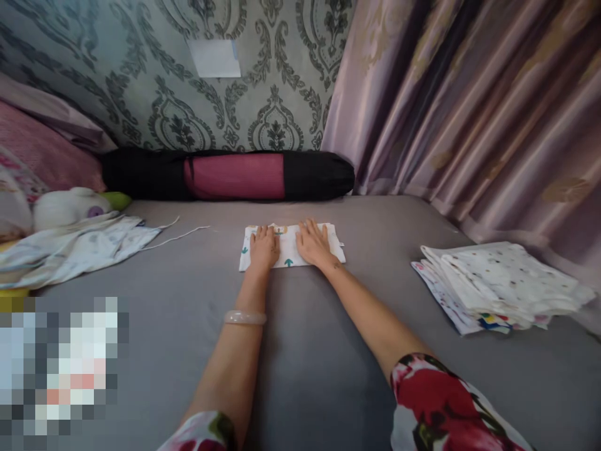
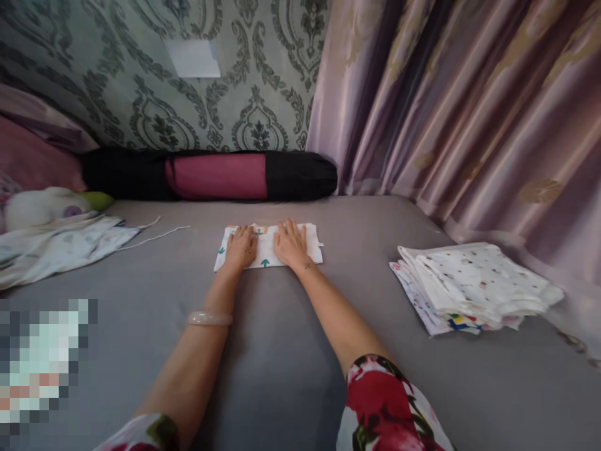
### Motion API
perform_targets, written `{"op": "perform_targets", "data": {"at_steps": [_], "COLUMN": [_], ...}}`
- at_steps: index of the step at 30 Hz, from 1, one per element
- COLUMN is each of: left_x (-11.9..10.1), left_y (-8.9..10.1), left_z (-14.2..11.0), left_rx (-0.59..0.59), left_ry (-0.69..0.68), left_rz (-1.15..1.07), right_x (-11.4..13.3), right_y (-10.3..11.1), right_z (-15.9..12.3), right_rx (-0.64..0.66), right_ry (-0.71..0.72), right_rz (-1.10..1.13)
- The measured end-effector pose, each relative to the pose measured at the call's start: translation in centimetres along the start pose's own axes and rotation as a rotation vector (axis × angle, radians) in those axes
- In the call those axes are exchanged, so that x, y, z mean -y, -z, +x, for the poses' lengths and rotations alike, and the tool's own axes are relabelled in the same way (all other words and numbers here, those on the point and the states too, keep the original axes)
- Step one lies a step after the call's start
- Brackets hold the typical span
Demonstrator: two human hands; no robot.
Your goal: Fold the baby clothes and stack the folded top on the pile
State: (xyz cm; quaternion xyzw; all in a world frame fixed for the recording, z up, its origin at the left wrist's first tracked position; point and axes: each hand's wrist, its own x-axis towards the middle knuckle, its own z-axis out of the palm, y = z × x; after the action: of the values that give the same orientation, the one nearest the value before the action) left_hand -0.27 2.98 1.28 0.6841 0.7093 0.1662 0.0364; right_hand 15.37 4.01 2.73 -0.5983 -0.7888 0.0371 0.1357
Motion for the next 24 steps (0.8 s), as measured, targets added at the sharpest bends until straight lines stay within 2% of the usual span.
{"op": "perform_targets", "data": {"at_steps": [3,6,12,17,19,24], "left_x": [0.2,0.3,0.1,0.1,0.4,1.8], "left_y": [0.1,-0.2,-1.1,-0.4,0.7,4.0], "left_z": [-0.1,0.0,-0.2,-0.3,0.6,5.2], "left_rx": [0.005,0.022,-0.017,-0.062,-0.003,0.289], "left_ry": [0.021,0.045,0.042,0.009,-0.035,-0.073], "left_rz": [0.024,0.057,0.141,0.176,0.188,0.263], "right_x": [-2.2,-3.3,-3.1,-3.6,-4.1,-5.2], "right_y": [0.1,-0.4,-1.0,0.3,1.5,4.1], "right_z": [-0.1,-0.2,-0.4,0.1,1.1,4.6], "right_rx": [0.022,0.048,0.039,0.05,0.104,0.272], "right_ry": [-0.05,-0.061,-0.069,-0.029,0.008,0.011], "right_rz": [-0.052,-0.072,-0.068,-0.065,-0.071,-0.126]}}
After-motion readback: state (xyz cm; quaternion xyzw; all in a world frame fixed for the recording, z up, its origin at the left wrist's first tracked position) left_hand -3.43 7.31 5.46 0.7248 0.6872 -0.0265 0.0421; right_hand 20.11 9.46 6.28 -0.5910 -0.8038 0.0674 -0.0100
